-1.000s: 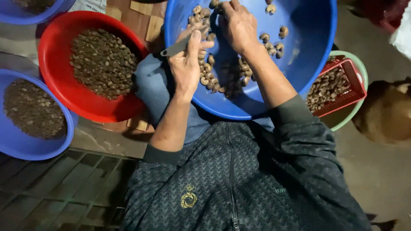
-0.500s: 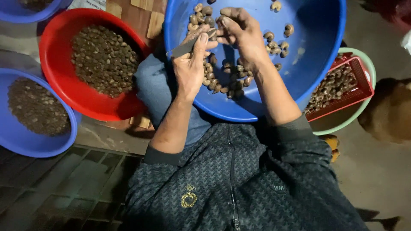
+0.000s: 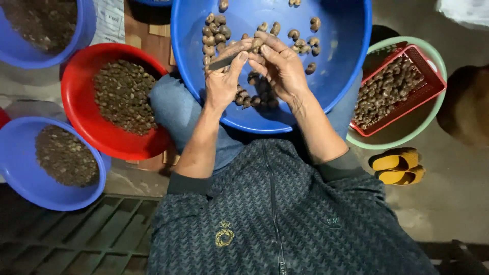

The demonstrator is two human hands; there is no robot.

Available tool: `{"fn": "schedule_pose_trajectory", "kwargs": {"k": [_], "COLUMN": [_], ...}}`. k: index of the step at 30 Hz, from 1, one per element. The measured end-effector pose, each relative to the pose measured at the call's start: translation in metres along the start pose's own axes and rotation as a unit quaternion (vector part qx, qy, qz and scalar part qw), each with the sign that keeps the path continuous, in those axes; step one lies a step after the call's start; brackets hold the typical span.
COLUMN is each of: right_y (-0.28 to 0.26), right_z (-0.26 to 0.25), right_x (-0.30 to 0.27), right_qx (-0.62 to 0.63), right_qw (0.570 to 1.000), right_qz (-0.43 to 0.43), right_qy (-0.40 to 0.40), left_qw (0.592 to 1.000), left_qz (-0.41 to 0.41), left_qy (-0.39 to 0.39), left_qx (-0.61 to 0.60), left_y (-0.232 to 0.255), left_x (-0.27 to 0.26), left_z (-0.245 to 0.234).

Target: A person sits on the floor and manually sorts nuts into different colored bowls, using a small knife to assist in processing each nut.

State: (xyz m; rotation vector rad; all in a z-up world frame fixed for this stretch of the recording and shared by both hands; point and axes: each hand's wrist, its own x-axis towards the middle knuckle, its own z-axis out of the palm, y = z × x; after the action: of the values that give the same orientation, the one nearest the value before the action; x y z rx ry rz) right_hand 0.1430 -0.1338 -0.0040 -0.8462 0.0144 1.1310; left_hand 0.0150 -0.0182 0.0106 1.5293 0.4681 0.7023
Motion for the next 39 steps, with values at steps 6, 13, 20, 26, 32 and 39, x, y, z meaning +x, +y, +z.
{"fn": "schedule_pose_trajectory", "kwargs": {"k": [6,13,20,26,32,39], "right_y": [0.003,0.004,-0.001,0.001,-0.001,0.0], "right_z": [-0.002,0.003,0.001,-0.002,0.008,0.01], "right_x": [-0.008,-0.015,-0.014,-0.017,-0.02,-0.023], "right_qx": [-0.062,-0.178,-0.191,-0.237,-0.264,-0.369], "right_qw": [0.998,0.982,0.979,0.968,0.963,0.919], "right_qz": [-0.02,-0.062,-0.073,-0.077,-0.041,-0.132], "right_qy": [-0.008,-0.002,-0.007,-0.03,0.017,-0.039], "left_qw": [1.0,0.997,0.995,0.998,0.999,0.999], "left_qz": [0.004,-0.063,-0.055,-0.004,-0.008,-0.012], "left_qy": [-0.006,0.012,-0.033,-0.055,-0.025,-0.021], "left_qx": [0.013,-0.045,-0.074,0.001,0.025,0.041], "left_y": [-0.002,-0.012,-0.006,-0.008,-0.009,-0.007], "left_x": [-0.002,-0.007,-0.004,-0.002,-0.003,-0.003], "left_z": [0.0,-0.006,-0.004,-0.003,-0.003,-0.002]}}
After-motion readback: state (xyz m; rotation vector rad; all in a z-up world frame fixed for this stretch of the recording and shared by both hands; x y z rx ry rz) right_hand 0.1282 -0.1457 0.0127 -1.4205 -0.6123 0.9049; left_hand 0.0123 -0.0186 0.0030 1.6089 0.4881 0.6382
